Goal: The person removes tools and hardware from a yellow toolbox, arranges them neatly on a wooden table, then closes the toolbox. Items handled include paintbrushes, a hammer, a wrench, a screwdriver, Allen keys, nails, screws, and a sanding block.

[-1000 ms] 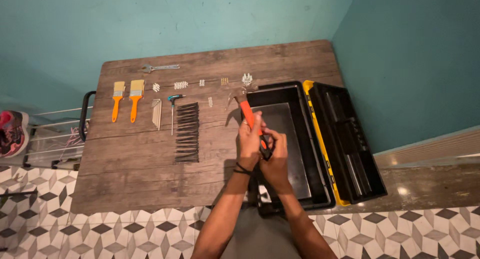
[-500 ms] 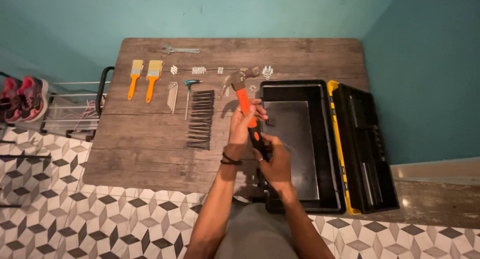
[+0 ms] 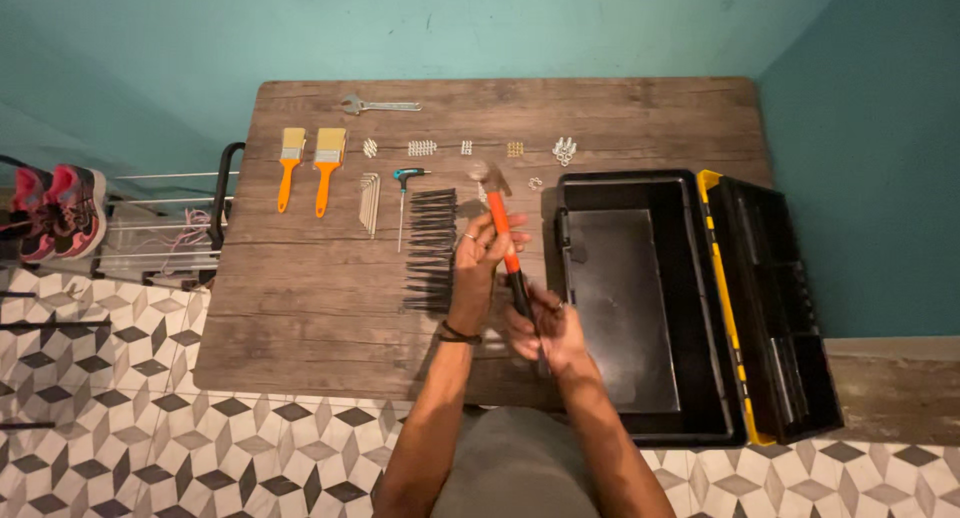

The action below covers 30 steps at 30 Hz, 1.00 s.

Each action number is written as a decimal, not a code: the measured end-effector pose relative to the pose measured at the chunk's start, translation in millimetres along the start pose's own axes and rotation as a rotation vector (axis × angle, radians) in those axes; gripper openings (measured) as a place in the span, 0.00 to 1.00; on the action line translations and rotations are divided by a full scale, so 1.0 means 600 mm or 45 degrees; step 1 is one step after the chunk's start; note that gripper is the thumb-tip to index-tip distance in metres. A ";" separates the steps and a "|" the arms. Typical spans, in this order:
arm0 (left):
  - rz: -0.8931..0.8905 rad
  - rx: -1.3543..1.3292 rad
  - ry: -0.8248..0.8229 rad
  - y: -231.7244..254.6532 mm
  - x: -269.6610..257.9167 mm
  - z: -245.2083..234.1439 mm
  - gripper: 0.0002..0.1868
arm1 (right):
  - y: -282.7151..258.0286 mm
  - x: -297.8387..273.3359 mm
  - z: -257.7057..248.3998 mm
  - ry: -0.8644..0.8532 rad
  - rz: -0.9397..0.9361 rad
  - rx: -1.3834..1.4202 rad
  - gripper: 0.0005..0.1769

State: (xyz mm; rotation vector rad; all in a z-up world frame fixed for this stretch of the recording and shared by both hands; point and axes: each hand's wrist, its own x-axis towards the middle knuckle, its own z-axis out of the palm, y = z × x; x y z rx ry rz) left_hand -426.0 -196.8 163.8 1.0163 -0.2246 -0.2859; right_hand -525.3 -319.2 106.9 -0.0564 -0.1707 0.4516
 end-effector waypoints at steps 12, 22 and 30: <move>0.044 0.324 0.057 -0.022 0.066 -0.138 0.31 | 0.108 0.157 0.019 0.975 -0.438 -1.494 0.25; -0.123 0.284 0.000 0.014 0.094 -0.247 0.20 | 0.162 0.213 -0.032 0.757 -0.261 -0.950 0.24; 0.991 1.047 0.147 0.171 0.102 -0.240 0.15 | 0.206 0.250 -0.035 0.748 -0.585 -2.052 0.22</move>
